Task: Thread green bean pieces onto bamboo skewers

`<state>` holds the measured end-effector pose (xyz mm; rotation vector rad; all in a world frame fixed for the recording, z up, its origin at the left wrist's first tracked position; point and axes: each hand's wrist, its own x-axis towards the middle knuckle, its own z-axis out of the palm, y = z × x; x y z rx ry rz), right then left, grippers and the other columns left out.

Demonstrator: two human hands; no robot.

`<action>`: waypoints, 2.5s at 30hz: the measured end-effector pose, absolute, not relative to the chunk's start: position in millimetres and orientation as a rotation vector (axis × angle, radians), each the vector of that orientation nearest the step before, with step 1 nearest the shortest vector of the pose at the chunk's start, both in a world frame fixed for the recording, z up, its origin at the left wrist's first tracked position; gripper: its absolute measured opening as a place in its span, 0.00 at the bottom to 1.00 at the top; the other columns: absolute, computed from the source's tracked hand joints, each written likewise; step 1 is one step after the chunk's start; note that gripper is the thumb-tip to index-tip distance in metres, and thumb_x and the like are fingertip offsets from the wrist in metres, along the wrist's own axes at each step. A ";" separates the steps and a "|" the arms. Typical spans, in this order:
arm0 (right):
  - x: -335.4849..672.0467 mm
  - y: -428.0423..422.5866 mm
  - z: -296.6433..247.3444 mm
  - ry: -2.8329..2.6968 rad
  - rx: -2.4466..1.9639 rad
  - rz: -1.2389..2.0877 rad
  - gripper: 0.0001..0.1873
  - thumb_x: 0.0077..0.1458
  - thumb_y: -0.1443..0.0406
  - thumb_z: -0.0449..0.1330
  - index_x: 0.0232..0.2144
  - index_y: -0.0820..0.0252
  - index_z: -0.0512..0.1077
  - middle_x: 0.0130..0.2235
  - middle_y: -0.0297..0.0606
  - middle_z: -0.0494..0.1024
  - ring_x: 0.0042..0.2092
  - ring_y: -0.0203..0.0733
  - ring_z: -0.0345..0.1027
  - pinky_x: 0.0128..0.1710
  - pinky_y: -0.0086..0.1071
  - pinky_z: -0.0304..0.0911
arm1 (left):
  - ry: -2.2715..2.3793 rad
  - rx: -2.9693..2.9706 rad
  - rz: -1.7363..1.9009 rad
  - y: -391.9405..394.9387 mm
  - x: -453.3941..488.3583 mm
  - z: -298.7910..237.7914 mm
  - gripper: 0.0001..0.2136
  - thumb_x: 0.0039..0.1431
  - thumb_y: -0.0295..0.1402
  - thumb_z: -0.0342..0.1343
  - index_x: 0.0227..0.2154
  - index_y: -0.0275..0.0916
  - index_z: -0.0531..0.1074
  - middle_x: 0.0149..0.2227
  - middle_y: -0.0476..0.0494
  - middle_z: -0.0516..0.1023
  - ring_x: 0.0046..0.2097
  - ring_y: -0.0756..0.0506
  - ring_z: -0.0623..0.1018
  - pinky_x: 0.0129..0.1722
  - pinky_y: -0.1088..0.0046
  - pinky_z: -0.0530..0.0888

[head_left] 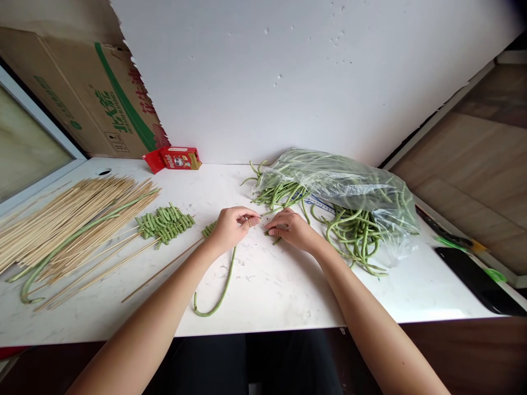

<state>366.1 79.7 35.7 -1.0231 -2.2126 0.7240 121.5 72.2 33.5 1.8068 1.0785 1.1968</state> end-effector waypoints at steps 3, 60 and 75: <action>368.8 79.5 37.9 -2.236 -1.012 0.755 0.13 0.65 0.54 0.69 0.41 0.54 0.88 0.39 0.45 0.86 0.44 0.51 0.76 0.50 0.43 0.69 | 1.109 1.797 1.167 71.8 121.3 33.1 0.11 0.62 0.40 0.68 0.38 0.37 0.86 0.35 0.41 0.87 0.29 0.48 0.79 0.30 0.73 0.77; 350.0 72.2 41.0 -1.831 -0.980 0.930 0.18 0.61 0.48 0.69 0.35 0.56 0.81 0.37 0.40 0.83 0.39 0.45 0.75 0.38 0.36 0.67 | 1.021 1.867 1.107 66.1 123.8 34.8 0.12 0.62 0.43 0.69 0.40 0.40 0.87 0.38 0.41 0.84 0.38 0.46 0.80 0.38 0.70 0.76; 359.1 70.7 49.9 -1.701 -0.767 1.357 0.25 0.52 0.42 0.74 0.30 0.57 0.79 0.32 0.37 0.78 0.35 0.43 0.71 0.40 0.38 0.69 | 0.873 1.740 1.002 69.1 116.5 42.6 0.14 0.59 0.44 0.71 0.35 0.37 0.86 0.37 0.39 0.84 0.40 0.44 0.82 0.41 0.69 0.79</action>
